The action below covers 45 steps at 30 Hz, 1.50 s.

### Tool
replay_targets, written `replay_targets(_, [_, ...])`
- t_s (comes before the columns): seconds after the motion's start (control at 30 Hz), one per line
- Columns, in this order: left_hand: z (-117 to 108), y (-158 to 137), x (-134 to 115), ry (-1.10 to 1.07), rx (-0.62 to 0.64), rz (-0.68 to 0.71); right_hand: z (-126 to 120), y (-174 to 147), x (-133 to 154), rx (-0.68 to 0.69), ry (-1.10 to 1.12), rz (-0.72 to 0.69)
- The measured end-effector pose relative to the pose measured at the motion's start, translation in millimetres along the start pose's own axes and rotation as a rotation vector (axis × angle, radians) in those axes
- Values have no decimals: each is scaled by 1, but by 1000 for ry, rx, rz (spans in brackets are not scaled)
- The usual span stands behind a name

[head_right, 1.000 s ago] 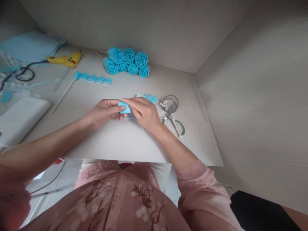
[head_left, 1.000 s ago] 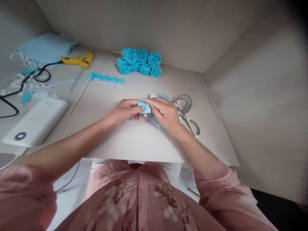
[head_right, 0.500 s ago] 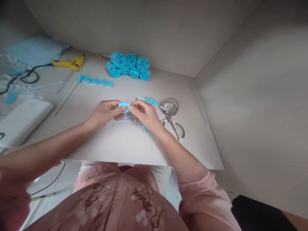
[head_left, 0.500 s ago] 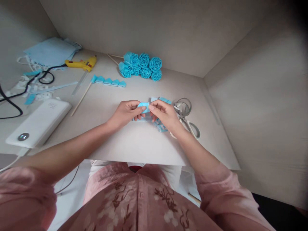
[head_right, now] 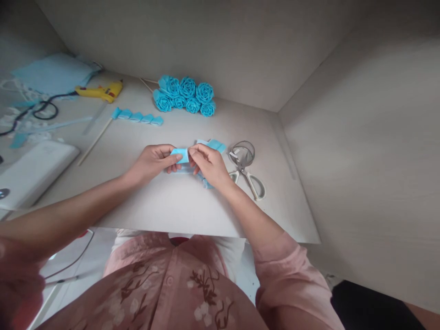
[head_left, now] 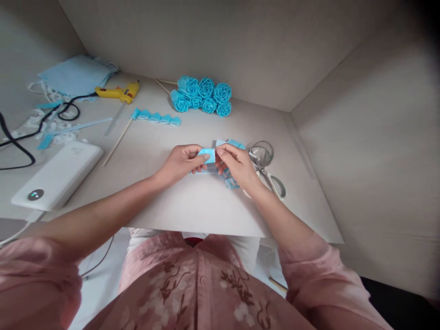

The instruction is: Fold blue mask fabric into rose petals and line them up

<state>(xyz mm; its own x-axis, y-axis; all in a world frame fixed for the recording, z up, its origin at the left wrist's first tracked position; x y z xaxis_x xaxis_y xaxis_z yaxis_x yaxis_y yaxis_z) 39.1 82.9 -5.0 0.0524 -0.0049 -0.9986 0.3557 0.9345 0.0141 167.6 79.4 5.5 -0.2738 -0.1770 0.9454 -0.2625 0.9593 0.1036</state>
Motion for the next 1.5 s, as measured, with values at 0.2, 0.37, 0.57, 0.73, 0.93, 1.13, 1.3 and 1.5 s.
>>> replay_targets(0.2, [2,-1,2,39,16,-2,1,-1,0,8,-35,14])
replay_targets(0.37, [0,0,3,30,2,0,0,-2,1,-10,-19,10])
replay_targets(0.57, [-3,1,3,-16,-31,-14,3,0,2,21,-16,-2])
replay_targets(0.73, [2,0,1,-83,29,-24,-1,3,-1,-5,-62,-12])
replay_targets(0.93, [1,1,3,-90,28,-32,-1,1,3,-11,-112,-20])
replay_targets(1.13, [-1,2,3,-55,-5,-24,3,1,0,-18,-180,-59])
replay_targets(1.3, [-6,2,3,-30,-51,-16,-28,10,6,-129,-188,-90])
replay_targets(1.5, [-4,0,-1,-63,-56,-7,-125,11,19,-458,-325,-55])
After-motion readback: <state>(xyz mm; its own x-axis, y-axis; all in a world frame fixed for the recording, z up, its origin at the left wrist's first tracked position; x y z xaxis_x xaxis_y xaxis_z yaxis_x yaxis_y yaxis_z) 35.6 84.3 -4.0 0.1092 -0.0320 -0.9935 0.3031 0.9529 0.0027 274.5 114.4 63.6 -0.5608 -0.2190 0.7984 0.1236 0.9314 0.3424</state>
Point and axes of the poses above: each hand's wrist, its own y-axis towards the middle knuckle, its own z-axis out of the palm, x = y × z, the point moved 9 cm from there along y, towards the middle knuckle, and after that the axes turned 8 degrees about -y, right-handed, at the moved point
